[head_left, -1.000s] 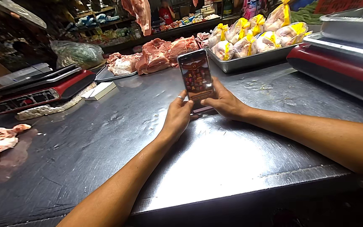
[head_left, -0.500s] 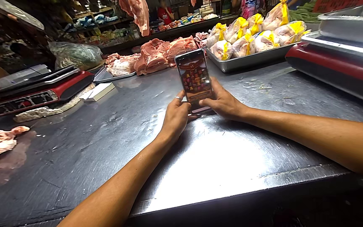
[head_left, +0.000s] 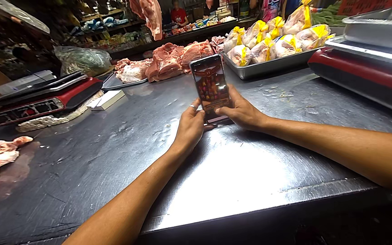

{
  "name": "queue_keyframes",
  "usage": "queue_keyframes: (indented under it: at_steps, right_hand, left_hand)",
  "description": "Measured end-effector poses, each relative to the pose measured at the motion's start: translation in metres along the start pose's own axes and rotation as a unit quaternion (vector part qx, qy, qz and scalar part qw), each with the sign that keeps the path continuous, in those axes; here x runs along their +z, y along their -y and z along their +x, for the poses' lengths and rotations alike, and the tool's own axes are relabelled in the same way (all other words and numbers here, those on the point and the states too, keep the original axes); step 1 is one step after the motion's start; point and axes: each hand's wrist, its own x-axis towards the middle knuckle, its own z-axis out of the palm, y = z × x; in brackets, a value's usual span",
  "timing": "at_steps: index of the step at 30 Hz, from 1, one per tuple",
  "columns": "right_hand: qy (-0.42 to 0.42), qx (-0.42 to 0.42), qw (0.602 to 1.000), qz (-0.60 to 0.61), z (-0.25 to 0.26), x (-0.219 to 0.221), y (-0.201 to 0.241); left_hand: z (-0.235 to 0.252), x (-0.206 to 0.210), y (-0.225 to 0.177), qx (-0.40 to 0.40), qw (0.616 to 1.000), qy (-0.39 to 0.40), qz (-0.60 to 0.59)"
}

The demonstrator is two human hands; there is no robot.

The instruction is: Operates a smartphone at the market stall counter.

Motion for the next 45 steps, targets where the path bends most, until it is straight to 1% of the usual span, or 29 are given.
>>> queue_keyframes:
  at_steps: [45]
  right_hand:
    - [-0.004, 0.012, 1.000, 0.002, -0.0010, 0.0006, 0.0008]
  left_hand:
    - [-0.0004, -0.0006, -0.0002, 0.006, 1.000, 0.005, 0.007]
